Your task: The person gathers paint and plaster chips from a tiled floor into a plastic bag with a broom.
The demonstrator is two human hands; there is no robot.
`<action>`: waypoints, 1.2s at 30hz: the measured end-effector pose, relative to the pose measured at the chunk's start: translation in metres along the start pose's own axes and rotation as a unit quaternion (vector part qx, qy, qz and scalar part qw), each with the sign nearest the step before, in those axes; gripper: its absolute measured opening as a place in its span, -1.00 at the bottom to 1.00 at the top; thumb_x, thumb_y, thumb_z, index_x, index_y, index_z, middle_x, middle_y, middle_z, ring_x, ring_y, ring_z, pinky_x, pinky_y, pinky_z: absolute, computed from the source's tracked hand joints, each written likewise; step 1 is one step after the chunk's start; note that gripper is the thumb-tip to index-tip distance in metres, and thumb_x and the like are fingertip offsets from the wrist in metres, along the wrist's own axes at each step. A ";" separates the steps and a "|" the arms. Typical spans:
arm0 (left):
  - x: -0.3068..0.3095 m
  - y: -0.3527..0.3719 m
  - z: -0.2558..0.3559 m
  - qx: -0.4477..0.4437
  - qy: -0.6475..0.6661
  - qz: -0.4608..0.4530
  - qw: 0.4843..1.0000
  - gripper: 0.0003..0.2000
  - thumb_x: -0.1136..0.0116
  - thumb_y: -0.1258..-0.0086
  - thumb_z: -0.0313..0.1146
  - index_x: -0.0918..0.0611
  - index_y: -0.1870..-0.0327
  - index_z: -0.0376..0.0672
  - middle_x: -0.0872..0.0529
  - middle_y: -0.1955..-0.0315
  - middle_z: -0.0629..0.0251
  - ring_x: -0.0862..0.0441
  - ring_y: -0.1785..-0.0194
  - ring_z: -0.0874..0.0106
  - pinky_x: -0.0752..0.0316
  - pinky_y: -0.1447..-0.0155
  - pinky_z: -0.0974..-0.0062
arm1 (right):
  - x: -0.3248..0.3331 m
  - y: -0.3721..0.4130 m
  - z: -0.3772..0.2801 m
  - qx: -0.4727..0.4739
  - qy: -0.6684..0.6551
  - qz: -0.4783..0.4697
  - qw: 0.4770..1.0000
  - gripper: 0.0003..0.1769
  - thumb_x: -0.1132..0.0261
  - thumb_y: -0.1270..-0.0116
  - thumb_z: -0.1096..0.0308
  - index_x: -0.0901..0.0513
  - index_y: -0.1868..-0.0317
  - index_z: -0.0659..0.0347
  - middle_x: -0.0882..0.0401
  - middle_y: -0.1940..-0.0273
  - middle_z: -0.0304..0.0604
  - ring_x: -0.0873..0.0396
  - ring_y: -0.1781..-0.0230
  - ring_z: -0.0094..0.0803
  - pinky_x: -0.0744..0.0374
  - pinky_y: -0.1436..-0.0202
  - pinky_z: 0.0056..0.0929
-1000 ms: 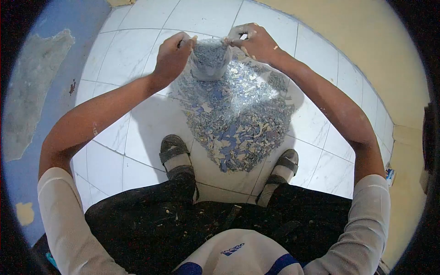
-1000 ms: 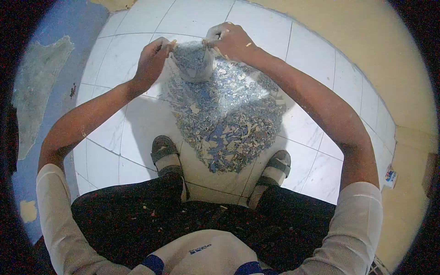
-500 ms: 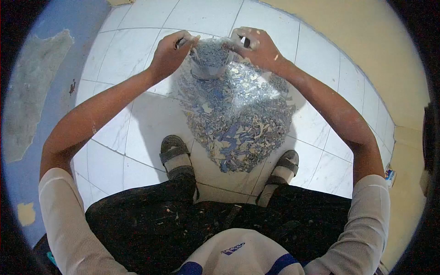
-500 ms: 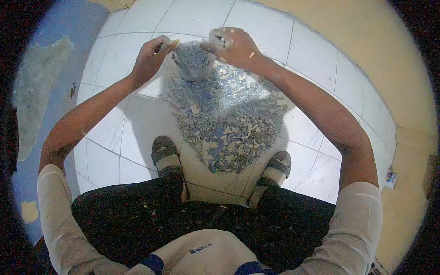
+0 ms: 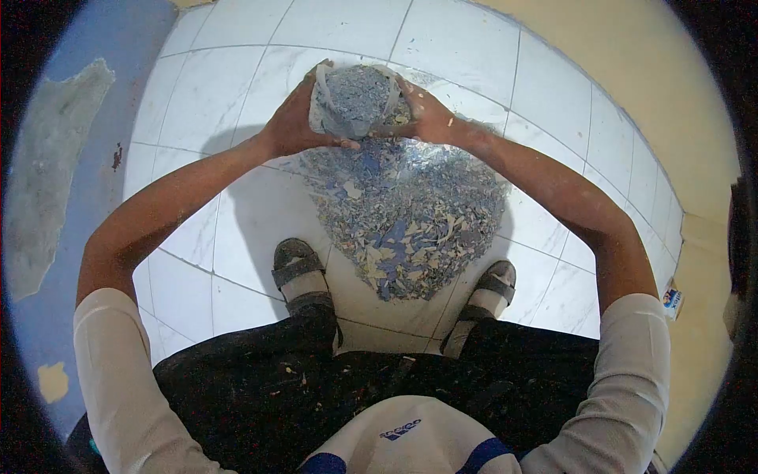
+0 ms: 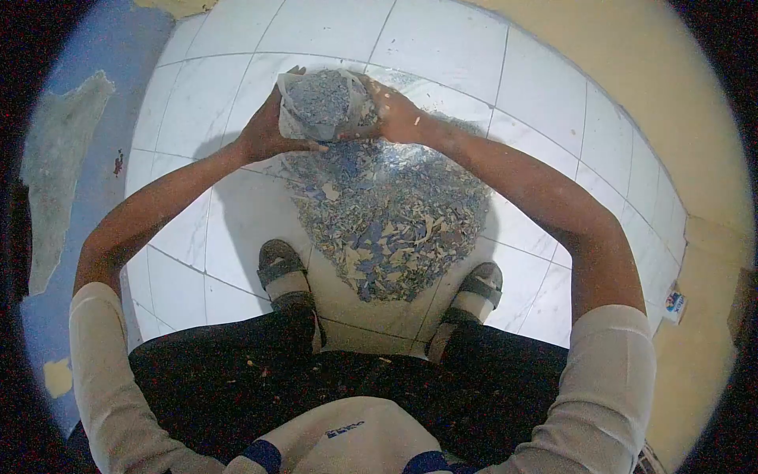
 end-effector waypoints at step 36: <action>0.008 0.002 -0.009 -0.028 -0.008 0.015 0.999 0.05 -0.55 -0.01 -0.03 -0.09 -0.48 -0.11 -0.23 -0.41 0.08 -0.24 -0.46 0.15 -0.16 -0.56 0.17 | 0.012 0.009 0.006 -0.009 0.065 -0.014 0.998 0.14 -0.45 -0.17 -0.13 0.08 -0.53 0.11 -0.24 -0.39 0.19 -0.23 -0.43 0.04 -0.23 -0.50 0.00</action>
Point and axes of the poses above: each hand's wrist, its own y-axis away from the middle knuckle, its own x-axis out of the back of the hand, z = x × y, the point moved 10 cm from there along -y, towards the middle knuckle
